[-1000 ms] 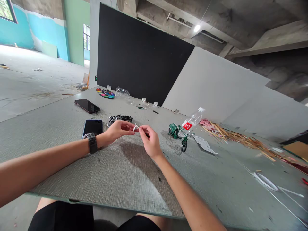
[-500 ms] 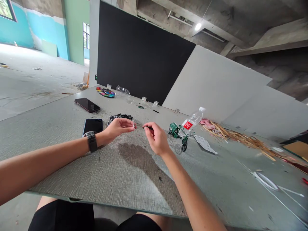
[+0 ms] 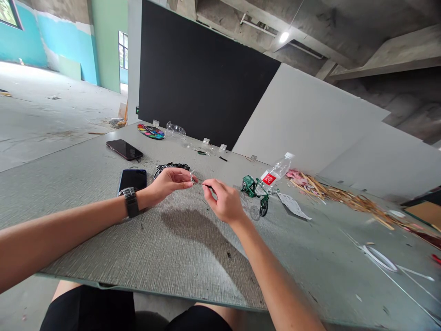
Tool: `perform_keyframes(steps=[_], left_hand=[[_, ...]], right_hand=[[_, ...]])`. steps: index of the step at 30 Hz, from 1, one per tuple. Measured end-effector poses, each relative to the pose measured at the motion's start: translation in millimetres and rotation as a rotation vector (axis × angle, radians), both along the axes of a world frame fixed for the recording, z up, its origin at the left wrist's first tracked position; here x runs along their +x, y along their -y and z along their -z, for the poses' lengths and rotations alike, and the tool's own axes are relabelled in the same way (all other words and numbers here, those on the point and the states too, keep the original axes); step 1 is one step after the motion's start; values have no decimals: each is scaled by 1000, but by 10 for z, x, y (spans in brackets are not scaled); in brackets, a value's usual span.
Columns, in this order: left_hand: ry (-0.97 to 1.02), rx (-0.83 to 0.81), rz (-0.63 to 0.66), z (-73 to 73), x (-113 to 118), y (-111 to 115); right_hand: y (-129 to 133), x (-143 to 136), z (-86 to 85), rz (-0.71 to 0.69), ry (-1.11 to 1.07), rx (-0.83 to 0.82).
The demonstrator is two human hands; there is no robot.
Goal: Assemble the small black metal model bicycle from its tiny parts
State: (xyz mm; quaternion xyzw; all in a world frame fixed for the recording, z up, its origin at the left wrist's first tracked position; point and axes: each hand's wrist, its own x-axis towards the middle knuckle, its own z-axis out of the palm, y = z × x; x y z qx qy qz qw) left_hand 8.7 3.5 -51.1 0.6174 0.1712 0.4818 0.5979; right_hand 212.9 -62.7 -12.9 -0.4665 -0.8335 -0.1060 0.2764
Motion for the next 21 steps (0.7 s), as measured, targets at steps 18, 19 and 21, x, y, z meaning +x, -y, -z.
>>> perform_keyframes(steps=[18,19,21], left_hand=[[-43,39,-178,-24,-10,-25],[-57,43,-187,-27,-11,-21],[-88,60,-208,-29,-15,-16]], right_hand=[[12,113,-2,-25,389,393],[15,112,7,-34,374,378],[12,105,46,-57,313,315]])
